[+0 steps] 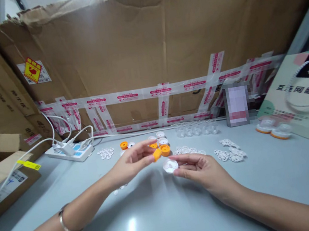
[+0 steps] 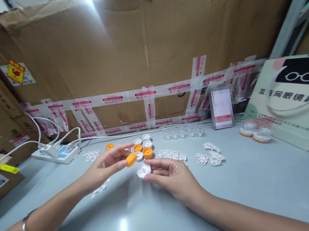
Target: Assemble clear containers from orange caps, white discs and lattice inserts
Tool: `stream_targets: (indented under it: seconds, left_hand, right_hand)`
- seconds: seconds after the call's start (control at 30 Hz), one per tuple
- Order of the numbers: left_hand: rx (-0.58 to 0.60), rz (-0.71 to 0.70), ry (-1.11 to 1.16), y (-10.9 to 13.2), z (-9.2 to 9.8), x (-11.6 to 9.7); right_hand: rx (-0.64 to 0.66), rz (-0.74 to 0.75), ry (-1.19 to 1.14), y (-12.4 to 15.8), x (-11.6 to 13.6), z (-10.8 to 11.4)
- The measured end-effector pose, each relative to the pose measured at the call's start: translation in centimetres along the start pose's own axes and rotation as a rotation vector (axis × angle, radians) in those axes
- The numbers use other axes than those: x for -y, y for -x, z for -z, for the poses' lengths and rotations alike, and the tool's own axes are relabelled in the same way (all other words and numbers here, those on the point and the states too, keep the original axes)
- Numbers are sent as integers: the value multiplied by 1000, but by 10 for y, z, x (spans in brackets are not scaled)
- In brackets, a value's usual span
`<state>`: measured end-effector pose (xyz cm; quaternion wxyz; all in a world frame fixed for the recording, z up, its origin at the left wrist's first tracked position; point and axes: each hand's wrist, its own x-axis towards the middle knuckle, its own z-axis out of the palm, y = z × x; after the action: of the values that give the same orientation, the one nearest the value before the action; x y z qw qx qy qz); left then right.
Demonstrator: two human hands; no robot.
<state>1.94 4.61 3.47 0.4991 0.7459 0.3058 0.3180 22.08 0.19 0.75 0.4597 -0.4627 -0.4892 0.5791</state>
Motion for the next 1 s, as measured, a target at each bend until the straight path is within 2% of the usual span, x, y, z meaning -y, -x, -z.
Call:
stream_targets:
  seconds: [0.07, 0.13, 0.47, 0.57, 0.73, 1.0]
  left_hand:
    - [47, -4, 139, 11, -8, -2]
    - [62, -13, 181, 15, -12, 0]
    - [78, -65, 177, 14, -13, 7]
    - [53, -95, 99, 15, -15, 7]
    - [16, -179, -160, 17, -17, 5]
    - [5, -248, -320, 18, -18, 8]
  right_hand:
    - [16, -7, 8, 2, 1, -2]
    - [28, 4, -7, 4, 2, -3]
    - [16, 49, 8, 6, 0, -4]
    - [61, 75, 27, 6, -2, -4]
    - [79, 98, 59, 6, -5, -1]
    - [109, 124, 91, 5, -9, -2]
